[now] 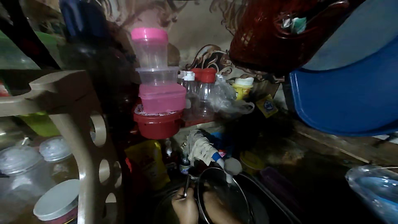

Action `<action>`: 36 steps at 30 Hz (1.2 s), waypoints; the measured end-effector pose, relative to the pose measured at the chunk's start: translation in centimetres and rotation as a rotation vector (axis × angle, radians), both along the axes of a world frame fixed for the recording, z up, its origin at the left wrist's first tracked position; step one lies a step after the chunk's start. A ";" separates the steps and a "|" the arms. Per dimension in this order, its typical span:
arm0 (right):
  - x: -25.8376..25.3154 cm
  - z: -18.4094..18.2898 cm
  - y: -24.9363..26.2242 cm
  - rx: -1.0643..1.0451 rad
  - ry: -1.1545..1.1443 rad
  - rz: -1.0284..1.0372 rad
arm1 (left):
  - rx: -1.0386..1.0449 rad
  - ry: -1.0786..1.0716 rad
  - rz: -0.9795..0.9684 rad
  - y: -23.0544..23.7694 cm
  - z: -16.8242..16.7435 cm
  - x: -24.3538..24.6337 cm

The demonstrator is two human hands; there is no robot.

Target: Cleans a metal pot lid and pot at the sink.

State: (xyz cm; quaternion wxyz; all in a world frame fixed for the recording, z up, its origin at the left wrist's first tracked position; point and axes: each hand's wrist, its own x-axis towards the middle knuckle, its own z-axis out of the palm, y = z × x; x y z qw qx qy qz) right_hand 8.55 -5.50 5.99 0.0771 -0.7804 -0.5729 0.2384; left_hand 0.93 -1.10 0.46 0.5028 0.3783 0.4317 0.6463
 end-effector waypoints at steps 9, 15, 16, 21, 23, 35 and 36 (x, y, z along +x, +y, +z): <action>5.6 -4.2 -0.7 -0.087 -0.200 0.047 | -0.004 -0.008 0.070 -0.5 0.1 -0.1; 3.5 -1.8 -3.9 -0.221 0.334 0.129 | 0.022 -0.007 0.123 -0.9 0.1 0.2; 2.6 -1.4 -3.6 -0.206 0.377 0.129 | 0.035 0.002 0.124 -1.0 0.1 0.1; -0.8 -0.8 -1.0 0.012 0.677 -0.306 | -0.023 0.033 0.169 -1.5 0.5 -0.5; -1.4 0.7 -2.4 0.007 0.617 -0.247 | -0.037 0.060 0.206 -1.2 0.9 -0.9; 3.1 -1.2 -8.4 0.635 0.461 -0.514 | 0.240 0.379 0.319 -1.2 7.4 -2.4; 3.8 -1.3 -8.6 0.657 0.458 -0.567 | 0.293 0.437 0.334 -1.3 7.8 -2.6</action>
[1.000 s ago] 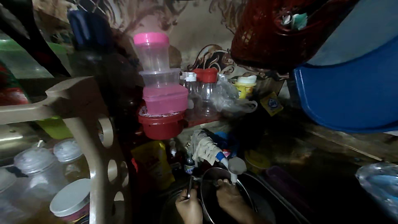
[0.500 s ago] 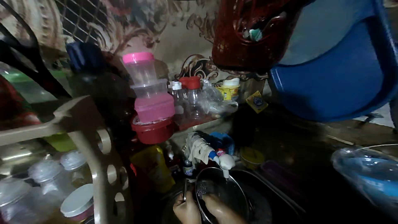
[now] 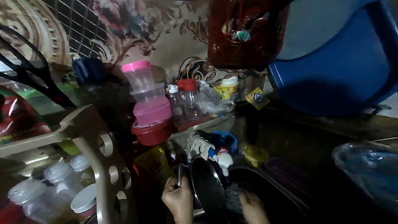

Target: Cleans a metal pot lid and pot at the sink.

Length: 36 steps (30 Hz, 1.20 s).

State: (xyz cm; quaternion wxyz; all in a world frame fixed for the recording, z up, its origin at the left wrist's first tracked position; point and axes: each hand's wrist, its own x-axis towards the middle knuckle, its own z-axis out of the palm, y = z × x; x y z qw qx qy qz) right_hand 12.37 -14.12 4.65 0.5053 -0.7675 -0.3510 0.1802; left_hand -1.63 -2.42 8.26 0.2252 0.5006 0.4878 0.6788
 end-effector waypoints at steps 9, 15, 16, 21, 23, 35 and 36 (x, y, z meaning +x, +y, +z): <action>1.4 -2.9 0.2 -0.415 -0.043 0.266 | 0.350 0.386 0.057 -0.6 2.1 -1.6; 0.0 -4.8 1.4 -0.646 -0.128 0.450 | 0.466 0.520 0.082 -1.8 3.1 -2.7; -0.1 -5.1 1.7 -0.654 -0.151 0.455 | 0.493 0.542 0.081 -2.2 3.3 -2.8; -1.2 -4.5 3.9 -0.666 -0.208 0.468 | 0.621 0.582 -0.014 -4.1 3.5 -2.7; -1.7 -3.2 4.9 -0.712 -0.152 0.451 | 0.640 0.566 -0.059 -4.8 3.5 -2.7; -3.6 -3.1 5.4 -0.058 0.925 0.180 | 0.724 0.559 -0.116 -6.9 3.5 -2.6; -3.8 -3.4 5.3 -0.040 0.966 0.175 | 0.730 0.556 -0.121 -7.0 3.5 -2.7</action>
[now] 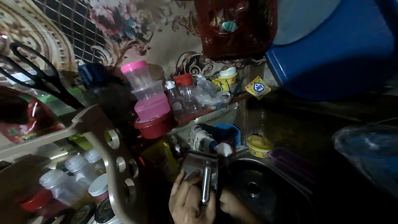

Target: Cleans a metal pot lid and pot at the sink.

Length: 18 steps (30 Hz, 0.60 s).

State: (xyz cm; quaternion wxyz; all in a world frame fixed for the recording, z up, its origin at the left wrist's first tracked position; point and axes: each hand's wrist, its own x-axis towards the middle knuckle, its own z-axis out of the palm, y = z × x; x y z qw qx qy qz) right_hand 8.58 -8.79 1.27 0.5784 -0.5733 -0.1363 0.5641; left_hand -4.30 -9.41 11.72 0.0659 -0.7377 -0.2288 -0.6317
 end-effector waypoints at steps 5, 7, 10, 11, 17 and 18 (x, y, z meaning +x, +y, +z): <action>0.3 1.5 -1.2 -0.032 -0.310 0.161 | 0.020 -0.005 -0.020 -0.2 -0.1 -0.5; 0.5 1.2 -1.2 -0.113 -0.418 0.235 | 0.014 -0.013 -0.032 -0.3 -0.1 -0.8; 0.6 1.5 -1.5 -0.127 -0.498 0.283 | 0.020 -0.027 -0.044 -0.4 0.0 -1.0; 0.6 1.7 -1.6 -0.108 -0.514 0.283 | 0.024 -0.026 -0.047 -0.4 0.1 -1.0; 0.2 1.5 -1.3 -0.045 -0.586 0.215 | 0.015 -0.042 -0.045 -0.1 0.2 -1.4; 0.3 1.4 -1.3 -0.033 -0.606 0.220 | -0.002 -0.055 -0.045 0.0 0.1 -1.5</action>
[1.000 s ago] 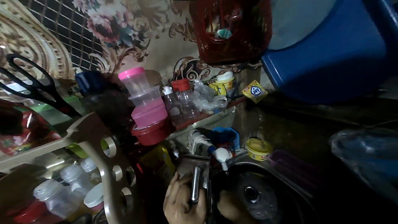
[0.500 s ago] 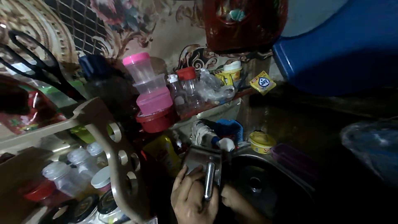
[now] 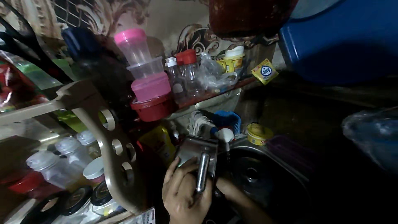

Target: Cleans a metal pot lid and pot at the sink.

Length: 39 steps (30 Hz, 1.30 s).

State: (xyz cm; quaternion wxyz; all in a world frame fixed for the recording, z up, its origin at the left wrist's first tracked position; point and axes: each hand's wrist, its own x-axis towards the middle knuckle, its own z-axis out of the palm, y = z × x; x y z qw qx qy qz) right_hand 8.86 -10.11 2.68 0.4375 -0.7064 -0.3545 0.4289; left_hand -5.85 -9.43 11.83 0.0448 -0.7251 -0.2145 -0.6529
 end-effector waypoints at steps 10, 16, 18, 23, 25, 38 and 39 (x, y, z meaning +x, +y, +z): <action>7.1 -0.8 -3.8 0.019 -0.035 -0.180 | -0.681 -0.694 0.008 3.3 -2.3 0.5; 10.8 0.4 -7.3 -0.021 -0.130 -0.299 | -1.108 -0.919 -0.064 4.4 -6.6 3.2; 11.7 -0.3 -8.3 0.000 -0.161 -0.330 | -1.180 -0.920 -0.063 4.8 -7.6 4.2; 13.5 -1.6 -9.1 0.014 -0.217 -0.424 | -1.333 -0.919 -0.115 5.9 -9.8 5.5; 14.0 -2.0 -9.2 0.015 -0.220 -0.466 | -1.383 -0.925 -0.151 6.3 -10.5 5.6; 15.4 -2.0 -7.9 0.140 -0.642 -0.517 | -1.452 -0.767 -0.178 7.0 -13.3 7.4; 15.6 -1.9 -7.5 0.145 -0.670 -0.517 | -1.472 -0.761 -0.166 7.0 -13.2 7.4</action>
